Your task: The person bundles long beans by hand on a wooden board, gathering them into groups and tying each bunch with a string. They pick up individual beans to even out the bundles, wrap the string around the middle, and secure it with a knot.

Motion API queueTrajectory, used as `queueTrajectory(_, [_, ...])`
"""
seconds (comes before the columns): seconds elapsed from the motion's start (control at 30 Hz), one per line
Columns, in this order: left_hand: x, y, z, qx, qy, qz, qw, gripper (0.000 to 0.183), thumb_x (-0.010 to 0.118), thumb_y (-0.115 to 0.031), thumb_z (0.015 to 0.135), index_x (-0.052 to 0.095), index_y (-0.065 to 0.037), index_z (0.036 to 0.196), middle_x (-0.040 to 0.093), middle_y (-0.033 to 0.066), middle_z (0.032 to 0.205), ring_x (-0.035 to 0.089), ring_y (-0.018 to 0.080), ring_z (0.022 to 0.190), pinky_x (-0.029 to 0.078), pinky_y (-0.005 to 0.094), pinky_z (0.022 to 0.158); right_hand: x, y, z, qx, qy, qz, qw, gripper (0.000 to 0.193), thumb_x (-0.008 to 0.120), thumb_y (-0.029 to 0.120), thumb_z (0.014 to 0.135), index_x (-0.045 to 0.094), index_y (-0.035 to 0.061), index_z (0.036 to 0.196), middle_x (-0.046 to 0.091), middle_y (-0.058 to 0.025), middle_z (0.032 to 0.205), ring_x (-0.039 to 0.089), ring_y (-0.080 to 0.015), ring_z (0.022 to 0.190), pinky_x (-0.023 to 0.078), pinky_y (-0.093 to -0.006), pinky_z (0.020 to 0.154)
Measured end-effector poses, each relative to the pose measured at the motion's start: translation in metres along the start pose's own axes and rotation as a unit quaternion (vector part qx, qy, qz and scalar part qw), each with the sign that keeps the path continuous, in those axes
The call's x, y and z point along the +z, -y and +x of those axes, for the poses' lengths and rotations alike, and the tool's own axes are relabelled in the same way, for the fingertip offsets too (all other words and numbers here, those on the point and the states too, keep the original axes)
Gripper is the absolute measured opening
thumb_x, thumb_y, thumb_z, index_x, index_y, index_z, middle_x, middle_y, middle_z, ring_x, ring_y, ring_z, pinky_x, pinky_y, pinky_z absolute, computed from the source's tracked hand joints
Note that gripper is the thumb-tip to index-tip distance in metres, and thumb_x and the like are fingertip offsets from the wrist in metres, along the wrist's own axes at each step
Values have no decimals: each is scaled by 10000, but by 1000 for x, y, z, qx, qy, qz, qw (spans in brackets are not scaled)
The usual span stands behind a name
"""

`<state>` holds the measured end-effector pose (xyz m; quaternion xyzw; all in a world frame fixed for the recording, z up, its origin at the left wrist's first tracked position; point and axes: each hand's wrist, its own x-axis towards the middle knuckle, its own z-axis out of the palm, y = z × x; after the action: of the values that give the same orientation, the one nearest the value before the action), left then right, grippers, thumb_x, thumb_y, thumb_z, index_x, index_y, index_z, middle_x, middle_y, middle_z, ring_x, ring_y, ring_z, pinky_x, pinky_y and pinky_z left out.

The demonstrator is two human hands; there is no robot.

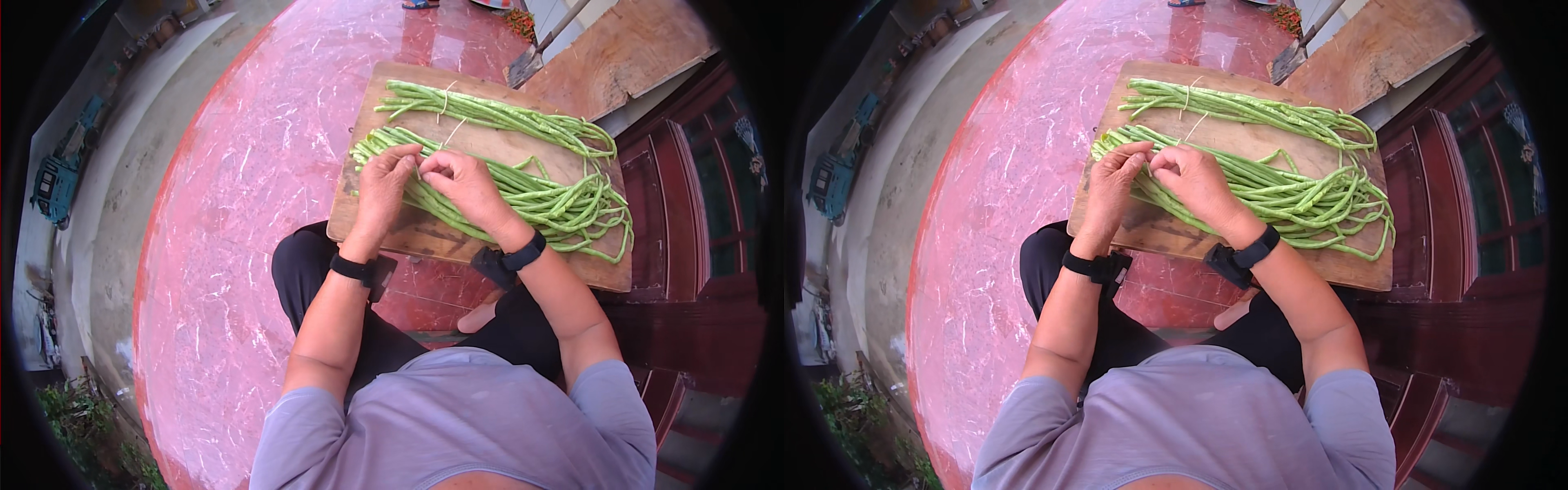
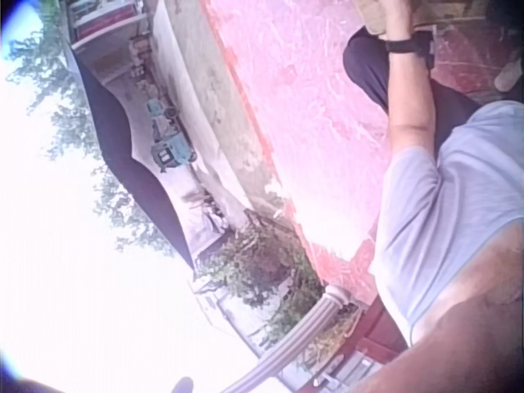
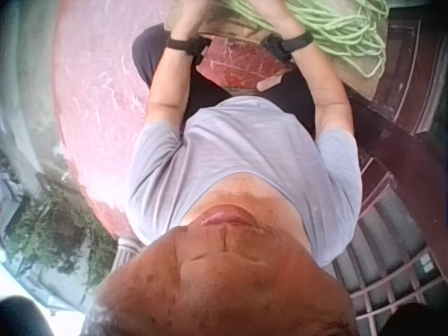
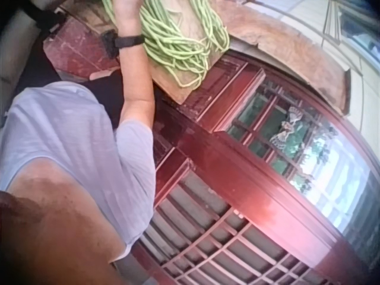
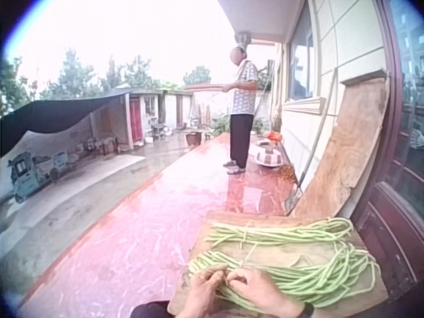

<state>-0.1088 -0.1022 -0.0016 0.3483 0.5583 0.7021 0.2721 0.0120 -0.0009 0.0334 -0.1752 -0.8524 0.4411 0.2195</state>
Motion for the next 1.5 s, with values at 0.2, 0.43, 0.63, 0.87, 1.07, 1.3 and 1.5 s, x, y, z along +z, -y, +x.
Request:
queueTrajectory(0.2, [6,-1,-2,39,-28,37,998,204,528,-9,924,645,-12,1091,671,32,989,580,81,916,441,214,816,2,2,14,44,-49,119,991,125,537,74,890,613,32,981,639,-64,901,604,-153,733,493,-290,644])
queueTrajectory(0.43, [12,1,-6,274,-114,343,891,146,580,47,782,591,-80,852,589,96,790,544,311,745,454,387,673,1,-16,32,88,65,144,984,164,517,93,922,629,33,1027,607,0,828,534,-61,673,466,-221,605])
queueTrajectory(0.63, [17,10,-9,298,-158,386,858,135,595,57,776,549,-37,863,594,95,889,542,293,853,447,373,732,-12,-6,44,133,164,144,967,210,537,90,915,652,53,1087,603,16,801,519,-38,586,442,-187,494])
queueTrajectory(0.87, [24,12,-10,208,-232,298,902,198,651,67,777,490,13,878,445,171,924,483,298,836,431,375,715,-18,7,54,101,219,36,970,127,539,79,908,634,12,960,609,7,764,550,-47,514,425,-184,411])
queueTrajectory(1.07, [22,9,-11,198,-237,276,910,203,693,10,782,496,-19,821,446,115,854,442,249,806,388,336,706,-13,-2,43,117,178,144,966,102,527,103,930,583,48,995,582,11,786,551,-42,531,421,-179,410])
queueTrajectory(1.3, [15,3,-13,210,-220,276,912,212,703,-8,789,492,-29,783,442,106,840,428,226,802,385,325,670,-4,-5,29,128,81,209,966,100,574,128,907,591,36,942,585,-7,740,559,-52,533,416,-183,413])
queueTrajectory(1.5, [12,-9,-19,173,-152,409,883,164,632,-90,836,475,-44,824,491,144,855,530,349,787,449,425,662,-6,-14,30,135,-18,121,983,85,628,107,862,627,22,857,601,-14,697,545,-64,501,399,-208,414])
